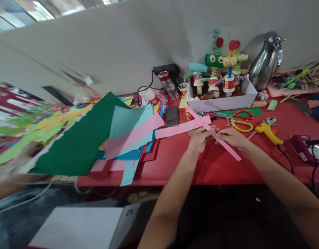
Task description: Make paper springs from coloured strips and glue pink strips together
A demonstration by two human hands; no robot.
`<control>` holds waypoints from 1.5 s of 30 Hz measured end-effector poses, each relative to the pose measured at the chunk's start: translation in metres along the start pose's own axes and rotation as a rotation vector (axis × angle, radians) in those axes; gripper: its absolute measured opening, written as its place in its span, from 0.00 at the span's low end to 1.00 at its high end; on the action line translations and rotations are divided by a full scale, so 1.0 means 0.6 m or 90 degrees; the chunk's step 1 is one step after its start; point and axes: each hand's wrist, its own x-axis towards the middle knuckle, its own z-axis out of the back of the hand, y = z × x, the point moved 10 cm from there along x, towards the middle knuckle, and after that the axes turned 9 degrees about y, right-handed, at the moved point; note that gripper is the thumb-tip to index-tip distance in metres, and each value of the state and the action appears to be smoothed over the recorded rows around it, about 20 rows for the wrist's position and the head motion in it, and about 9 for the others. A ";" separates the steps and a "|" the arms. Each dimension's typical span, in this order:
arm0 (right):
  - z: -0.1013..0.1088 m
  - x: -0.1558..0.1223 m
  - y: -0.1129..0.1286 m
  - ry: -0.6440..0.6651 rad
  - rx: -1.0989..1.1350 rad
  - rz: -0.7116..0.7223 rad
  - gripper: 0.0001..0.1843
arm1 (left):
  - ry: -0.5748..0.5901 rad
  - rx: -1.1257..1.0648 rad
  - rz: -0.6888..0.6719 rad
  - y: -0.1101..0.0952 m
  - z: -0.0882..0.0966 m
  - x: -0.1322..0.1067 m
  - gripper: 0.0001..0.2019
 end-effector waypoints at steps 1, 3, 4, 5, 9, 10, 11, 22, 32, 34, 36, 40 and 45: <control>0.013 -0.002 0.000 -0.026 0.020 -0.002 0.20 | -0.023 -0.038 -0.023 -0.009 0.007 0.000 0.07; 0.050 -0.007 -0.003 -0.110 0.091 0.000 0.20 | -0.096 -0.133 -0.080 -0.029 0.026 -0.002 0.05; 0.066 -0.009 -0.006 -0.154 0.136 0.003 0.19 | -0.132 -0.178 -0.103 -0.036 0.033 -0.003 0.05; 0.076 -0.011 -0.008 -0.188 0.174 0.007 0.19 | -0.156 -0.214 -0.121 -0.041 0.034 -0.003 0.05; 0.065 -0.007 0.006 -0.224 0.198 0.067 0.20 | -0.124 -0.268 -0.124 -0.030 -0.006 0.005 0.07; 0.056 -0.006 0.012 -0.226 0.193 0.089 0.20 | -0.108 -0.267 -0.118 -0.021 -0.019 0.007 0.07; 0.050 -0.007 0.015 -0.242 0.196 0.113 0.20 | -0.097 -0.261 -0.112 -0.011 -0.030 0.007 0.07; 0.061 -0.028 -0.017 -0.379 0.248 0.101 0.17 | -0.140 -0.110 -0.092 0.017 -0.019 0.008 0.13; 0.080 -0.035 -0.019 -0.401 0.242 0.097 0.17 | -0.243 -0.111 -0.154 -0.020 0.034 0.005 0.13; 0.082 -0.036 -0.019 -0.408 0.247 0.096 0.18 | -0.240 -0.122 -0.166 -0.027 0.039 0.004 0.12; 0.086 -0.038 -0.019 -0.420 0.248 0.091 0.18 | -0.241 -0.137 -0.179 -0.035 0.046 0.001 0.12; 0.093 -0.041 -0.018 -0.437 0.257 0.094 0.18 | -0.257 -0.150 -0.192 -0.048 0.058 -0.005 0.14; 0.091 -0.040 -0.015 -0.426 0.272 0.103 0.18 | -0.287 -0.136 -0.191 -0.057 0.071 -0.014 0.20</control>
